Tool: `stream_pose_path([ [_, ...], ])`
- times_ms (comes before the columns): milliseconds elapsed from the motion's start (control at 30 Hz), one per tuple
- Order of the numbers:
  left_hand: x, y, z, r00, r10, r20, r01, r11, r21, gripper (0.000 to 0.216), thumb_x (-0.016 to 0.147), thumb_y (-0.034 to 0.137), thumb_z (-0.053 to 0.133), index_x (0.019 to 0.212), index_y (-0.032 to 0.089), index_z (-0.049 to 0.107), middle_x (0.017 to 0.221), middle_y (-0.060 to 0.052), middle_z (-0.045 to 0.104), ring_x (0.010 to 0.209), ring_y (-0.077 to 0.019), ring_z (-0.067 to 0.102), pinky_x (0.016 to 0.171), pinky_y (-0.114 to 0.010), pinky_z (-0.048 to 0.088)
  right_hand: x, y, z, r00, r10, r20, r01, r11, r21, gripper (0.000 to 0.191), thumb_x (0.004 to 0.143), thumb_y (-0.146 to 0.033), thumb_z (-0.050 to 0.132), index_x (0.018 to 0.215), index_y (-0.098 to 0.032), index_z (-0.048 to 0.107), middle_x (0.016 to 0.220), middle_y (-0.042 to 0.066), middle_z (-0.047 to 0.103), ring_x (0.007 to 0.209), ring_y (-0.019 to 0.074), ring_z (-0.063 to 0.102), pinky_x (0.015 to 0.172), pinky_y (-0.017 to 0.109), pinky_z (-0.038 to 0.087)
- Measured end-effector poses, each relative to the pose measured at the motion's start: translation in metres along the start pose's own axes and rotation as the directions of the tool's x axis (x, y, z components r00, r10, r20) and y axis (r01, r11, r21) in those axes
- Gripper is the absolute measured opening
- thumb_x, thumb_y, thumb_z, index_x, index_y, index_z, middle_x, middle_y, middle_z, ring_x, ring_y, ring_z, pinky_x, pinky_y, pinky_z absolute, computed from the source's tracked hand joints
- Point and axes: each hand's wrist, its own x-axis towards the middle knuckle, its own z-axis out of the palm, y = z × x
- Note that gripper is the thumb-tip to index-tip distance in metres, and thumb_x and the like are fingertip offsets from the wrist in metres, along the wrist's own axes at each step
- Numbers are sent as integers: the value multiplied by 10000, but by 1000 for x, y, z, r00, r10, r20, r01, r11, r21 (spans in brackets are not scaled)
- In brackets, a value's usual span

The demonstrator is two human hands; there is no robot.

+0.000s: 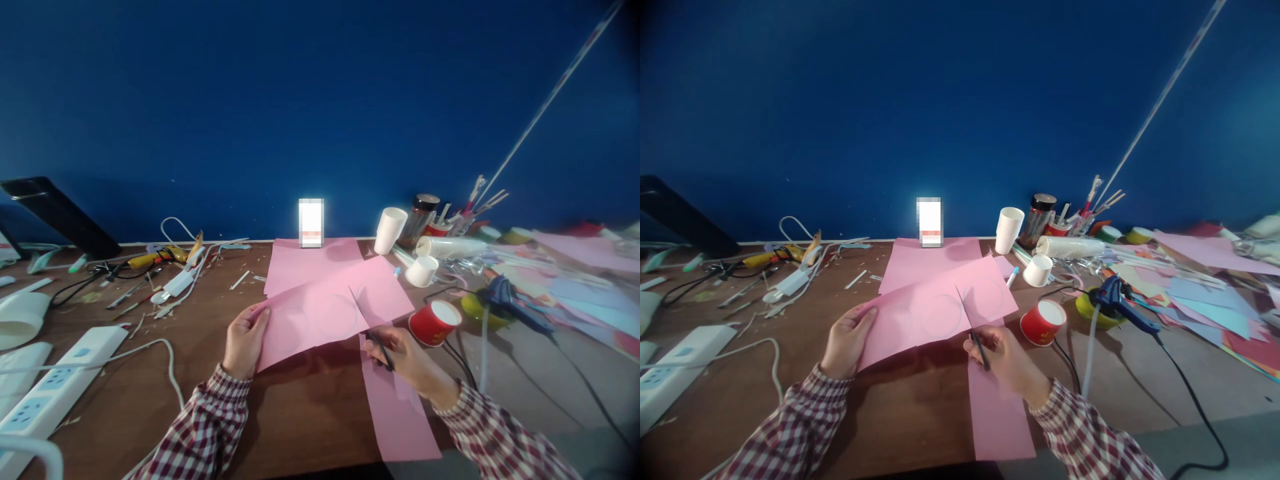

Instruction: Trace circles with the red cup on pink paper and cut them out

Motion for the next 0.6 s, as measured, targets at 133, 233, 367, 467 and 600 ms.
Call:
stream_pose_path([
  [133, -1, 0, 0, 1000, 10, 2, -10, 1000, 21, 481, 598, 487, 732, 932, 146, 669, 781, -34, 687, 684, -169, 603, 593, -256, 477, 1, 0, 3, 999, -4, -44, 5, 1000, 20, 338, 741, -457, 680, 722, -139, 567, 605, -32, 472, 560, 89, 412, 497, 221, 323],
  [233, 0, -2, -1, 1000, 29, 4, -29, 998, 53, 477, 611, 489, 723, 939, 146, 671, 797, -39, 690, 695, -177, 609, 591, -260, 477, 1, -1, 4, 998, 9, -64, -8, 1000, 26, 342, 724, -459, 692, 717, -139, 572, 595, -36, 479, 542, 83, 405, 490, 219, 312],
  [367, 0, -3, -1, 1000, 2, 11, -2, 999, 33, 486, 607, 493, 724, 941, 146, 664, 769, -34, 686, 680, -178, 611, 591, -268, 485, 0, -6, 5, 999, 10, -43, -7, 999, 52, 343, 738, -467, 680, 721, -140, 577, 605, -31, 491, 548, 82, 422, 505, 219, 337],
  [467, 0, -2, 0, 1000, 16, 4, -16, 999, 37, 461, 617, 485, 719, 929, 151, 666, 775, -34, 687, 689, -176, 611, 597, -267, 486, -2, -10, 4, 999, 11, 30, -14, 996, 84, 367, 769, -491, 644, 702, -136, 576, 637, -5, 532, 569, 91, 470, 532, 226, 362],
  [600, 1, -4, -1, 994, 101, -35, -97, 990, 100, 413, 640, 460, 706, 912, 150, 672, 815, -45, 690, 735, -183, 613, 623, -265, 487, -5, -14, 3, 996, 53, 69, -61, 990, 124, 410, 790, -531, 603, 698, -132, 587, 651, 14, 551, 572, 96, 487, 513, 218, 347],
])
